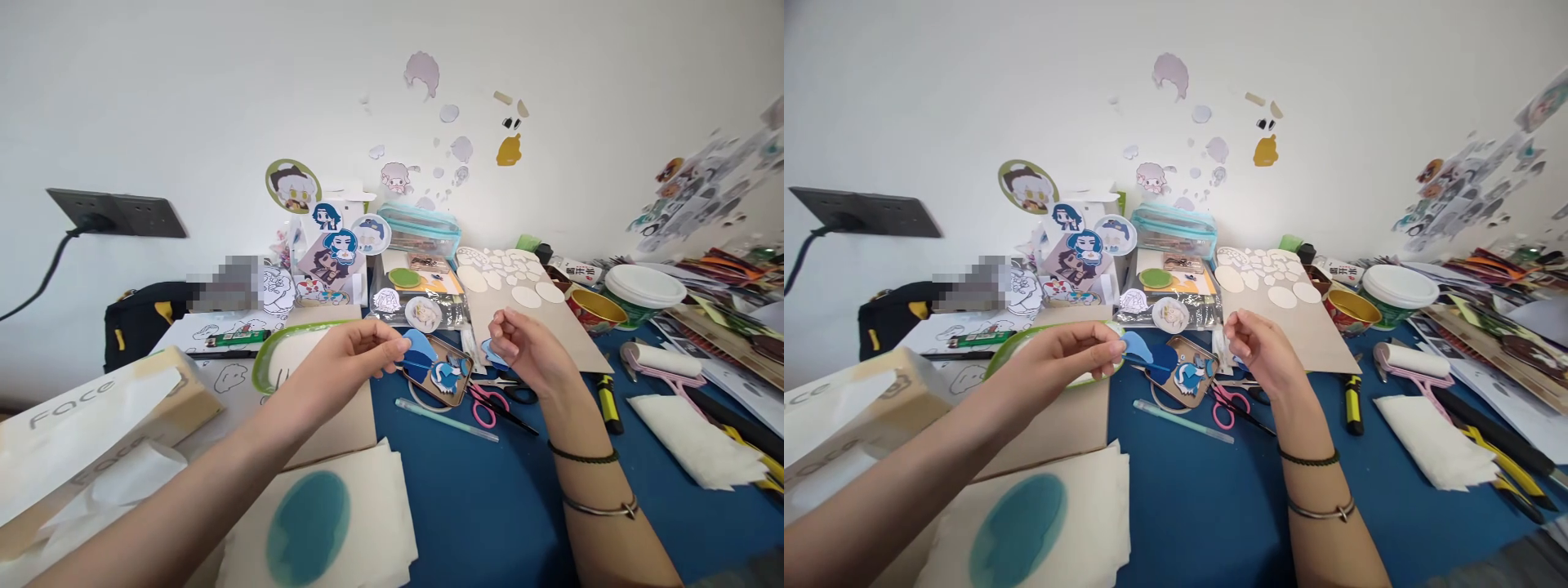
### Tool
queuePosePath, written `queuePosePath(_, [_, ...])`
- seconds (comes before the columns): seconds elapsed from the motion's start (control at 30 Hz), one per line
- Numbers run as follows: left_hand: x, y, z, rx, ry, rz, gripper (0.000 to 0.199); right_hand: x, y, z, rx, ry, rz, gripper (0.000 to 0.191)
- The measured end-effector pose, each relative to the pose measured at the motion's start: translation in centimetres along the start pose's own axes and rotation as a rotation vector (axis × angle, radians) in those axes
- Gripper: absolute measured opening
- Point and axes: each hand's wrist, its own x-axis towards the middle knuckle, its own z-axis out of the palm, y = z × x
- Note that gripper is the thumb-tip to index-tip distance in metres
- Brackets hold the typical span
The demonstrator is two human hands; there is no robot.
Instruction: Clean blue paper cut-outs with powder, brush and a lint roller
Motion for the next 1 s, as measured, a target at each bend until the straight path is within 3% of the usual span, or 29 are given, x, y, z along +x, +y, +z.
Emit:
queuePosePath(0.17, [-0.1,0.3,0.0,-0.008,0.025,-0.010,0.025,0.0,0.5,0.7,-0.085,-0.094,0.031,0.028])
queuePosePath(0.53, [0.2,-1.8,0.6,-0.021,-0.070,-0.030,0.017,-2.0,1.3,4.8,-0.286,-0.391,-0.032,0.023])
queuePosePath(0.73, [0.1,-1.6,1.0,0.153,-0.068,0.023,0.019,-2.3,1.5,5.5,-0.299,-0.384,0.005,0.023])
queuePosePath(0.87, [-0.3,-1.0,0.6,0.497,0.092,0.251,0.018,-2.3,1.6,5.4,-0.338,-0.359,0.006,0.025])
queuePosePath(1.0, [-0.7,-1.2,0.4,0.823,0.038,0.619,0.022,-2.3,1.9,5.4,-0.341,-0.377,-0.011,0.026])
